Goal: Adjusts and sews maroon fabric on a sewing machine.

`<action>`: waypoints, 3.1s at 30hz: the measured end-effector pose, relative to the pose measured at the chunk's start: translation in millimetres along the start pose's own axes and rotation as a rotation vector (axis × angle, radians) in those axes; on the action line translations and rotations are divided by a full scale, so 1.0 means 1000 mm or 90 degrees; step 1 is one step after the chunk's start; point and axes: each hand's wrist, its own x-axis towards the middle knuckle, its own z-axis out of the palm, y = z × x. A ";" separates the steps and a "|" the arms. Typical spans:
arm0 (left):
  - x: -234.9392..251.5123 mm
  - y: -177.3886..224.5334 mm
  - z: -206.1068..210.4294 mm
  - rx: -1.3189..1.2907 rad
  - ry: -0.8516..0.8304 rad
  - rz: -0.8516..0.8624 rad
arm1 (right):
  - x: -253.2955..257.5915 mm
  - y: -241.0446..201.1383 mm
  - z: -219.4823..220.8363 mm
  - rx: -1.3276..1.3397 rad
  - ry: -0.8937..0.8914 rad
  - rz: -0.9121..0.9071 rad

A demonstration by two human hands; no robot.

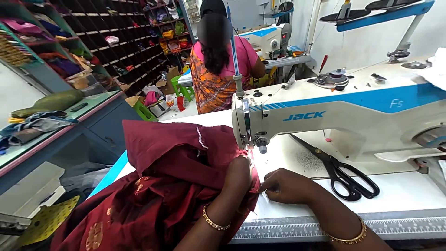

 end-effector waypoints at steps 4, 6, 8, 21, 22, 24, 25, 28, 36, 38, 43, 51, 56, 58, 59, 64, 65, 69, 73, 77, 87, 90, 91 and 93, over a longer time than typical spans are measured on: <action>-0.001 -0.004 -0.001 -0.030 -0.002 0.011 | 0.000 -0.003 0.002 -0.025 0.087 0.016; -0.001 -0.004 -0.004 -0.035 -0.020 0.009 | 0.002 -0.005 0.005 -0.062 0.171 0.037; 0.000 -0.005 -0.006 -0.039 -0.035 0.011 | 0.004 -0.004 0.010 -0.087 0.237 0.032; 0.043 -0.047 -0.024 -0.269 -0.193 0.033 | 0.020 -0.015 0.018 -0.034 0.191 0.146; 0.043 -0.047 -0.023 -0.270 -0.191 0.032 | 0.021 -0.016 0.018 -0.054 0.187 0.144; 0.043 -0.044 -0.024 -0.252 -0.195 0.025 | 0.022 -0.018 0.019 -0.117 0.203 0.124; 0.043 -0.043 -0.025 -0.240 -0.198 0.025 | 0.022 -0.018 0.021 -0.147 0.221 0.111; 0.044 -0.040 -0.027 -0.207 -0.203 0.036 | 0.026 -0.017 0.032 -0.140 0.331 0.072; 0.055 -0.039 -0.029 -0.089 -0.215 0.072 | 0.044 -0.064 0.061 0.474 0.353 0.234; 0.059 -0.043 -0.026 -0.071 -0.221 0.082 | 0.049 -0.074 0.067 0.524 0.379 0.243; 0.057 -0.038 -0.032 0.000 -0.220 0.134 | 0.062 -0.092 0.069 0.522 0.384 0.282; 0.055 -0.030 -0.035 0.004 -0.233 0.093 | 0.038 -0.094 0.055 0.691 0.387 0.287; 0.054 -0.021 -0.037 0.031 -0.248 0.045 | 0.004 -0.080 0.041 0.643 0.307 0.354; 0.049 -0.019 -0.036 0.031 -0.228 0.008 | -0.002 -0.073 0.038 0.628 0.245 0.378; 0.045 -0.018 -0.035 0.027 -0.215 -0.004 | -0.002 -0.071 0.039 0.623 0.227 0.383; 0.020 -0.015 -0.021 -0.053 -0.085 -0.018 | 0.002 -0.062 0.052 0.548 0.212 0.382; 0.014 -0.011 -0.020 -0.046 -0.076 -0.026 | 0.003 -0.060 0.053 0.540 0.218 0.381; -0.004 0.004 -0.012 0.029 -0.073 -0.030 | 0.002 -0.058 0.049 0.621 0.225 0.383; -0.013 0.006 -0.004 0.049 0.001 0.005 | 0.000 -0.057 0.045 0.699 0.228 0.373; -0.017 0.010 0.001 0.124 -0.009 0.082 | 0.001 -0.056 0.046 0.677 0.214 0.373; -0.008 -0.002 -0.003 -0.038 -0.011 0.011 | 0.000 -0.056 0.045 0.671 0.201 0.371; -0.005 -0.005 -0.005 -0.074 0.011 -0.027 | 0.000 -0.056 0.046 0.680 0.205 0.368; -0.004 -0.006 -0.003 -0.073 0.025 -0.028 | 0.000 -0.056 0.047 0.682 0.206 0.368; -0.002 -0.007 -0.001 -0.062 0.042 -0.029 | 0.000 -0.055 0.047 0.682 0.209 0.366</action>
